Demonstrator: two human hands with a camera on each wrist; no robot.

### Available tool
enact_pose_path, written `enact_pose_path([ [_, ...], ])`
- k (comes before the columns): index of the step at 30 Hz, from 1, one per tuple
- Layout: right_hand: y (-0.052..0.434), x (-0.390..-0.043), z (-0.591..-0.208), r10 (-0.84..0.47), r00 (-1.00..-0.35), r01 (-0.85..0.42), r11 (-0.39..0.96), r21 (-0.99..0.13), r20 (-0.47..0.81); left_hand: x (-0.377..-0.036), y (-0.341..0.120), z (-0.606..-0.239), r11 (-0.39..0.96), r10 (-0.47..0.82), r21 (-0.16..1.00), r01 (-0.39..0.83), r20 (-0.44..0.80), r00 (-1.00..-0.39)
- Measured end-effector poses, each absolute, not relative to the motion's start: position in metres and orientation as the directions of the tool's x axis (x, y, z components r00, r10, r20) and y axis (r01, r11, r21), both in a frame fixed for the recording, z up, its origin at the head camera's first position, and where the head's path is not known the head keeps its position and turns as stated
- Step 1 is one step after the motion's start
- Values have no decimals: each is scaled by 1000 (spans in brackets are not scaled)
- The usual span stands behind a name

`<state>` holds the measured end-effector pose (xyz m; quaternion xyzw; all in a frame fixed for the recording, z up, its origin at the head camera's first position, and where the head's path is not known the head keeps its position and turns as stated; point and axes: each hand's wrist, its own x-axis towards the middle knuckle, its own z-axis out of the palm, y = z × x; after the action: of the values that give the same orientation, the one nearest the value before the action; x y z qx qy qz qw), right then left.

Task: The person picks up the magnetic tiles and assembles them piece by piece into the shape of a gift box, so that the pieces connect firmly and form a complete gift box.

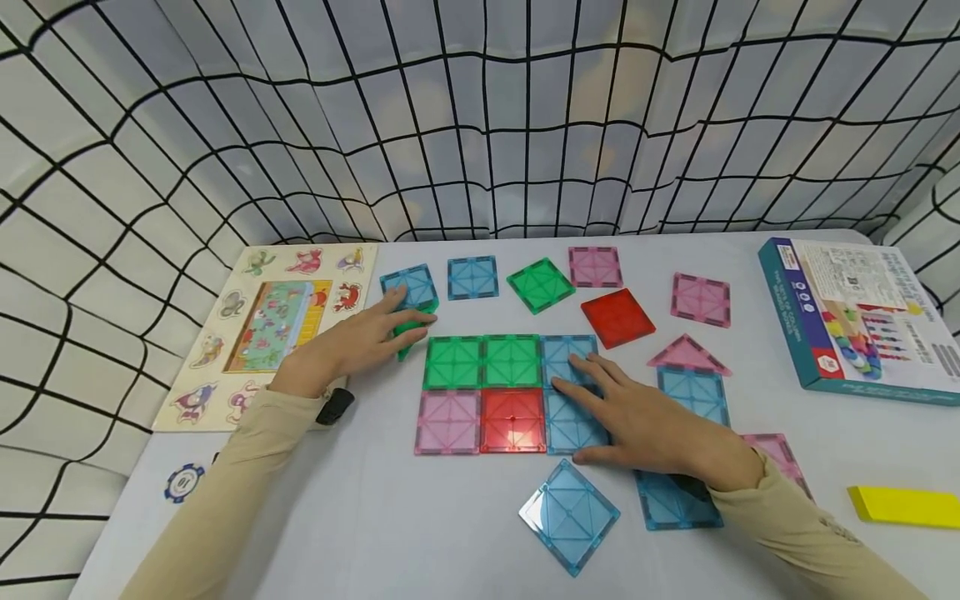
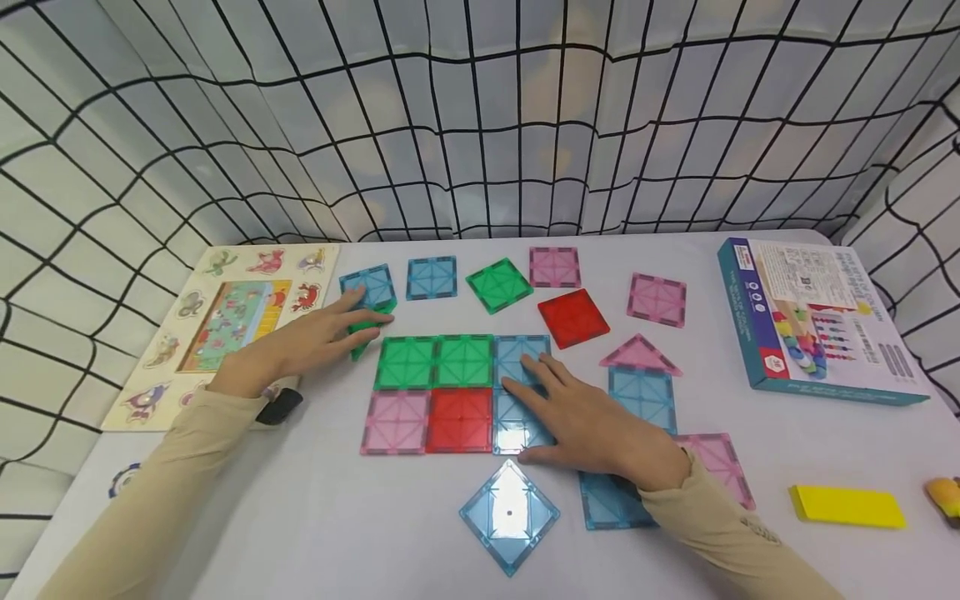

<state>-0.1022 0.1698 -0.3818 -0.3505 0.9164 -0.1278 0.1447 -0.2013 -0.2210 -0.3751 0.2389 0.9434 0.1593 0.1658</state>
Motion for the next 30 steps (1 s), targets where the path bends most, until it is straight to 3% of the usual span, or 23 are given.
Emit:
enact_pose_path([
  [4, 185, -103, -375, -686, -693, -528, 692, -492, -222, -181, -199, -376, 815, 543, 342, 468, -167, -823],
  [9, 223, -110, -364, -685, -705, -439, 625, -645, -183, -145, -157, -373, 713, 677, 359, 602, -129, -725],
  [12, 246, -116, -363, -647, -752, -460, 653, -602, -127, -128, -138, -375, 681, 722, 353, 642, -173, -670],
  [16, 271, -123, -365, -597, -794, -464, 717, -521, -113, -115, -124, -381, 699, 713, 310, 644, -241, -658],
  [24, 261, -152, -360, -612, -779, -483, 728, -487, -141, -111, -122, -385, 711, 700, 297, 637, -213, -682],
  [30, 234, -164, -362, -606, -756, -467, 765, -443, -250, -111, -128, -385, 721, 686, 317, 616, -206, -698],
])
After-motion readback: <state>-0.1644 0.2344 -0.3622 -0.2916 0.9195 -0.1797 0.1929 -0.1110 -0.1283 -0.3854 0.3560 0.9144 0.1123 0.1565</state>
